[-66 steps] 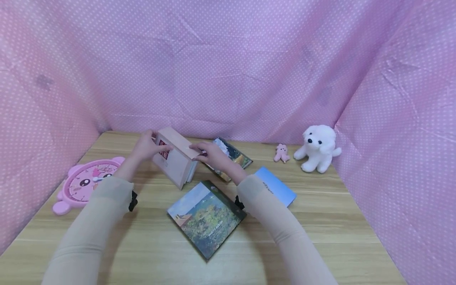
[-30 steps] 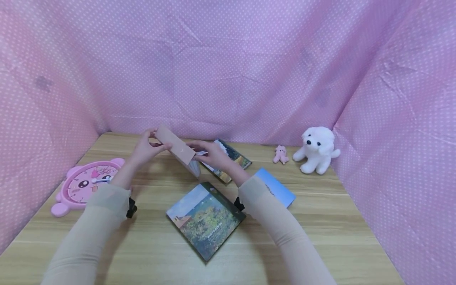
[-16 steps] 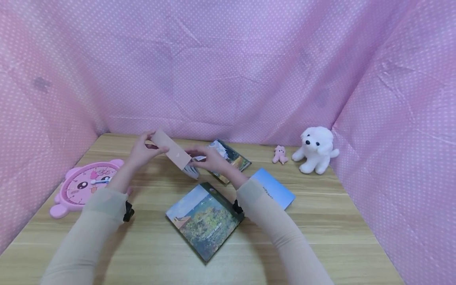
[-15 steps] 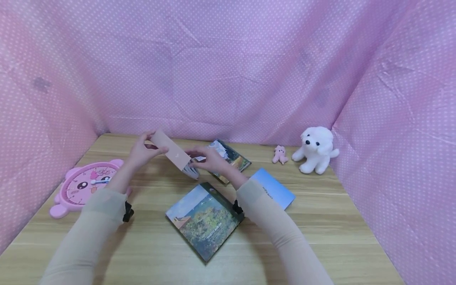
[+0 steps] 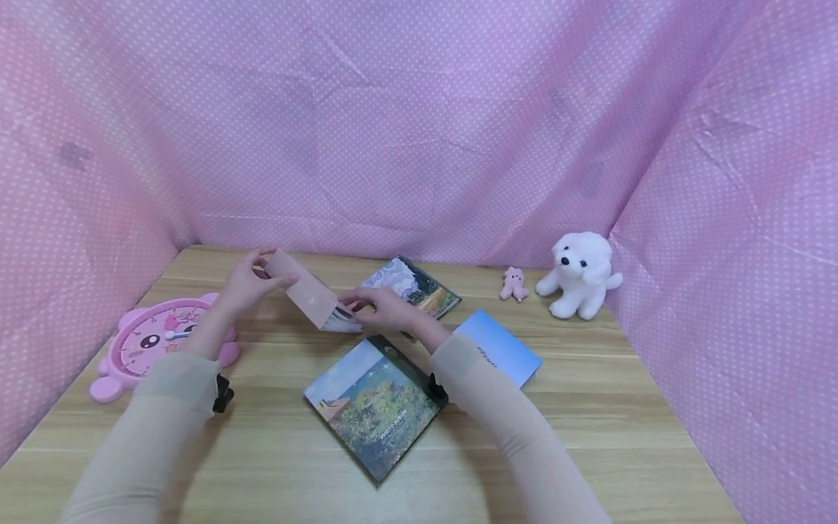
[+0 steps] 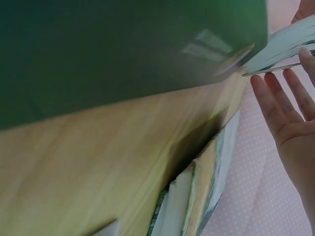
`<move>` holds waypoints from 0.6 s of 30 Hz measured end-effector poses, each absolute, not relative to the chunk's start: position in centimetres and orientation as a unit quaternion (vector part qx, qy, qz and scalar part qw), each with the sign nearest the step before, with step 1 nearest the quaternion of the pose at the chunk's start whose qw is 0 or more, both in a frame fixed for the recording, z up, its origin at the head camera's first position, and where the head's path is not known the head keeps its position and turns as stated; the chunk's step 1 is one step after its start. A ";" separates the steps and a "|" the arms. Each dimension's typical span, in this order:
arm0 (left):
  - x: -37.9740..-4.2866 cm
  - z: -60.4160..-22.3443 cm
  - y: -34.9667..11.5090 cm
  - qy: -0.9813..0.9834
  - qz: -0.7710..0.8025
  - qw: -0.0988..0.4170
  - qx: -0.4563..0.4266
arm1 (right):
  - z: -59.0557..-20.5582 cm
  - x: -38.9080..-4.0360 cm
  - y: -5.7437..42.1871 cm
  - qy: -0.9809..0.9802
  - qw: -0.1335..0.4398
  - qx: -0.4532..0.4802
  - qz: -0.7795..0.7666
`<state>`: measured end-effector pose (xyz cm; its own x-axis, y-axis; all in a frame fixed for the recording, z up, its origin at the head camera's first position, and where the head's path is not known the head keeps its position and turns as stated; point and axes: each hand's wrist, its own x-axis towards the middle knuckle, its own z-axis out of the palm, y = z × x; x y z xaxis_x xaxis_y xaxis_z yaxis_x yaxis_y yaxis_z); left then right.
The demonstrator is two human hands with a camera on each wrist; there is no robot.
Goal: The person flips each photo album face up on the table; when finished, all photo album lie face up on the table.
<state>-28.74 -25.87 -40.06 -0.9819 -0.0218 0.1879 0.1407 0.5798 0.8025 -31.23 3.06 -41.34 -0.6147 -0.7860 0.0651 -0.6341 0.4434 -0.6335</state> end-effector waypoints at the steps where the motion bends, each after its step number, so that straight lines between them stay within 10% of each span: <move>1: -28.6 -40.0 -26.0 -0.887 -0.453 0.085 -0.034 | -41.4 -31.3 3.1 0.842 0.124 -0.422 -0.312; 18: -28.3 -40.5 -27.5 -0.911 -0.408 -0.027 -0.050 | -42.0 -31.8 3.2 0.871 0.104 -0.416 -0.239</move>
<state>-28.33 -27.52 -40.49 -0.9936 0.1131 -0.0075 0.0698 0.6622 0.7461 -31.79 3.22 -41.96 -0.6325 -0.7744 0.0175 -0.6746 0.5396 -0.5037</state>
